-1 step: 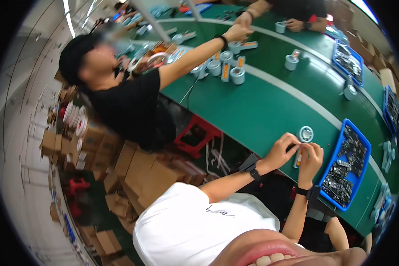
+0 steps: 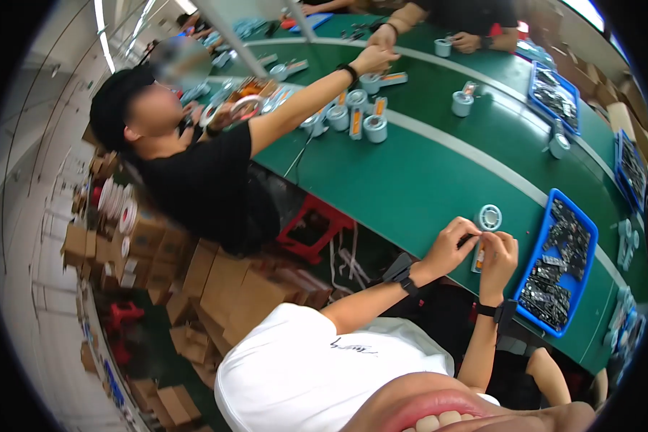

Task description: The person picks up a circuit board from a tray, aligns it with a handheld fan casing, and presses it into place. They then pick up a battery, connect its wires to the circuit board, and seat the battery into the fan handle before setting the assembly down.

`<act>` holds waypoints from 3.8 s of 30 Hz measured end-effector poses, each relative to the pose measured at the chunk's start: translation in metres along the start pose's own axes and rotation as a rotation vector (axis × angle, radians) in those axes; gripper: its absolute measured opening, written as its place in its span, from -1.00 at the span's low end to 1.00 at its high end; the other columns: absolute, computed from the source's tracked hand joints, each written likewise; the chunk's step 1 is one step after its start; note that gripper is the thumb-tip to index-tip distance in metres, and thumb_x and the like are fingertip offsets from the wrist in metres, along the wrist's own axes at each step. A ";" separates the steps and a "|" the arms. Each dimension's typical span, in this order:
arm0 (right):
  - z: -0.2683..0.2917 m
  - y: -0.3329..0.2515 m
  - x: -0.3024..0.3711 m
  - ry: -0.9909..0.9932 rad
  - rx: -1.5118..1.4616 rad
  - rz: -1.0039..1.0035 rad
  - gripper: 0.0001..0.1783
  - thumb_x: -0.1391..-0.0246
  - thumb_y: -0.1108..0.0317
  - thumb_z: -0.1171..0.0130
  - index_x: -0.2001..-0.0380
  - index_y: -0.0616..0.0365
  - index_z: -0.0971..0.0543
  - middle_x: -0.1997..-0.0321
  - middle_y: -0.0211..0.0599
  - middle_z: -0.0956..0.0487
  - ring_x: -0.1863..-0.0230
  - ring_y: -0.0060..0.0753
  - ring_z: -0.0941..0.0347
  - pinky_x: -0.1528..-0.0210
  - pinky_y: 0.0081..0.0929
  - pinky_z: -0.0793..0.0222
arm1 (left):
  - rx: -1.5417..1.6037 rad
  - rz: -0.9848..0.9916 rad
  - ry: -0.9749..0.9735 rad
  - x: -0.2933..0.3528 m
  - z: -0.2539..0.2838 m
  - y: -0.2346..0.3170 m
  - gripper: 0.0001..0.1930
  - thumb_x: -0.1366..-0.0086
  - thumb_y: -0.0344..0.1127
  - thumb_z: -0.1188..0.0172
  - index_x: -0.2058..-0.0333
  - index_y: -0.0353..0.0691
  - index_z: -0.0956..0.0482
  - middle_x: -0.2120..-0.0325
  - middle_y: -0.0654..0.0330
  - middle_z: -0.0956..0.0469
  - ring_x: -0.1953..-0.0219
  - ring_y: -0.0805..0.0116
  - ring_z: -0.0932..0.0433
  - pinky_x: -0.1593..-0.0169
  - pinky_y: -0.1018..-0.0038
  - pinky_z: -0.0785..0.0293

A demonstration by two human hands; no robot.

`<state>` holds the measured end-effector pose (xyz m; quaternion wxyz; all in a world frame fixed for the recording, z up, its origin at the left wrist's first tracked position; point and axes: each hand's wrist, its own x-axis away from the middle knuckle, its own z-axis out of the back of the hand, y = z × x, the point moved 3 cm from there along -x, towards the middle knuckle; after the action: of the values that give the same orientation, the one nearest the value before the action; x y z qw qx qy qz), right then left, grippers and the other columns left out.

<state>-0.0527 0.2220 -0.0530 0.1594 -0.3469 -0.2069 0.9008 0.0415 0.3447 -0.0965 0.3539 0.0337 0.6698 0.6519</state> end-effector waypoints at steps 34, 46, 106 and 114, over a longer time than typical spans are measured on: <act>0.001 0.007 0.029 -0.212 -0.340 -0.219 -0.52 -0.37 0.51 -0.16 -0.33 0.11 -0.47 0.03 -0.06 -0.71 0.26 0.09 -0.70 0.25 -0.13 -0.63 | -0.138 0.138 -0.037 -0.007 0.000 0.000 -0.80 -0.31 -0.33 -0.52 0.16 -0.22 -0.71 0.26 0.24 -0.63 0.44 0.41 -0.55 0.35 0.44 -0.49; -0.003 0.012 0.024 -0.102 -0.146 -0.039 -0.66 -0.27 0.56 -0.22 -0.10 0.15 -0.67 -0.06 -0.15 -0.63 0.18 -0.01 -0.70 0.17 -0.20 -0.63 | -0.211 0.041 -0.068 -0.013 0.002 -0.002 -0.82 -0.33 -0.34 -0.52 0.16 -0.22 -0.75 0.29 0.27 -0.63 0.41 0.51 -0.57 0.31 0.53 -0.49; 0.096 0.203 -0.073 0.023 0.527 -0.865 -0.41 -0.04 -0.05 -0.54 -0.02 0.10 -0.69 0.25 -0.20 -0.78 0.12 -0.01 -0.75 0.08 -0.12 -0.65 | -1.157 -0.022 -0.386 -0.355 -0.144 -0.098 -0.23 -0.42 0.30 -0.18 -0.33 -0.22 -0.43 -0.28 -0.32 -0.46 -0.30 -0.37 -0.49 -0.31 -0.05 -0.49; 0.078 0.217 -0.050 0.245 0.285 -0.733 -0.62 -0.05 0.15 -0.47 0.08 0.03 -0.76 0.27 -0.19 -0.79 0.19 -0.05 -0.77 0.10 -0.15 -0.67 | -0.711 -0.226 -0.751 -0.350 -0.115 -0.096 -0.29 -0.12 -0.22 -0.51 -0.23 -0.22 -0.46 -0.04 -0.13 -0.65 -0.16 -0.23 -0.60 -0.24 0.03 -0.55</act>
<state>-0.1020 -0.0074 -0.0770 0.5398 -0.3293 -0.1694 0.7560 0.2832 0.0555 -0.0439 0.6272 0.0702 0.2340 0.7396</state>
